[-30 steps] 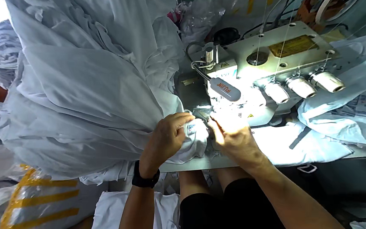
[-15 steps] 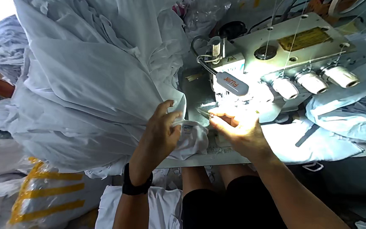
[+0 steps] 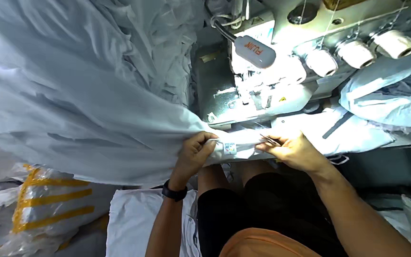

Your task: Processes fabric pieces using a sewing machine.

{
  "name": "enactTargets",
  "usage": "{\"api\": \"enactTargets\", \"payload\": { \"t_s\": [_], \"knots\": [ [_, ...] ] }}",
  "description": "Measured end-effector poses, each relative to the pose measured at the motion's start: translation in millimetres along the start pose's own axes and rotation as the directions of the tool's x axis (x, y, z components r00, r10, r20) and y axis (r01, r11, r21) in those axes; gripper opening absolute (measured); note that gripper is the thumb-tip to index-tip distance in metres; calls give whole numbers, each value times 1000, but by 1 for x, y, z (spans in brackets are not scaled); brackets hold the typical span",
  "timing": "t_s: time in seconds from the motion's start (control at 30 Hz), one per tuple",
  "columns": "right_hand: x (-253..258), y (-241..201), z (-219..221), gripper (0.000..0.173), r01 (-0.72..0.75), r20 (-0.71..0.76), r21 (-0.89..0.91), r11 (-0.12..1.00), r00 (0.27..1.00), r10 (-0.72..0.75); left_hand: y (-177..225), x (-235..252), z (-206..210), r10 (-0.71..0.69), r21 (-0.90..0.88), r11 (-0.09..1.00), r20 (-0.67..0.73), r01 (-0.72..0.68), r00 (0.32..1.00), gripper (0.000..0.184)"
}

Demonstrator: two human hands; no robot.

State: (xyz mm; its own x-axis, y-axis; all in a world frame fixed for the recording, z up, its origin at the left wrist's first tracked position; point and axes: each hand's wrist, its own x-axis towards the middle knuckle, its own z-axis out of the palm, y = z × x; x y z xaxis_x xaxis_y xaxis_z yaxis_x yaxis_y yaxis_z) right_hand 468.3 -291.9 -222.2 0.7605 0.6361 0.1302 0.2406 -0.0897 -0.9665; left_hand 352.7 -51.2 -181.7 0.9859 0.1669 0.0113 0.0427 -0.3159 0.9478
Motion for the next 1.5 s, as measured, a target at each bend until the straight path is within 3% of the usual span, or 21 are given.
{"api": "enactTargets", "payload": {
  "t_s": [0.1,0.23,0.37,0.43,0.53,0.6,0.67,0.93,1.33,1.5],
  "knots": [
    [-5,16,-8,3,-52,4,-143,988,999,53,-26,4,26,-82,-70,994,10,82,997,9],
    [-7,28,-6,3,1,0,-244,970,1000,-1,-43,6,38,-133,-114,984,16,134,991,17],
    [-11,24,-1,43,-40,-121,-315,948,993,1,-45,8,38,-59,-48,997,-12,59,998,8],
    [-13,12,2,43,-105,-238,-357,928,971,18,-46,7,37,-52,-53,997,-28,50,998,6],
    [-20,-6,16,27,-132,-241,-225,965,968,76,-46,8,35,-80,-75,994,-18,78,997,7],
    [-24,-14,33,17,-142,-113,-15,990,984,140,-46,8,34,-99,-94,991,-5,98,995,8],
    [-23,-15,50,18,-188,-4,83,979,982,189,-47,7,34,-106,-110,988,-7,105,994,9],
    [-12,-5,72,26,-204,-67,-219,954,979,194,-51,1,39,-100,-148,985,-56,91,993,10],
    [-11,-3,75,24,-228,-73,-134,965,973,219,-52,1,38,-114,-165,981,-70,101,991,10],
    [-11,-2,77,21,-247,-81,-15,969,966,245,-49,1,37,-133,-177,976,-45,123,990,10]
  ]
}}
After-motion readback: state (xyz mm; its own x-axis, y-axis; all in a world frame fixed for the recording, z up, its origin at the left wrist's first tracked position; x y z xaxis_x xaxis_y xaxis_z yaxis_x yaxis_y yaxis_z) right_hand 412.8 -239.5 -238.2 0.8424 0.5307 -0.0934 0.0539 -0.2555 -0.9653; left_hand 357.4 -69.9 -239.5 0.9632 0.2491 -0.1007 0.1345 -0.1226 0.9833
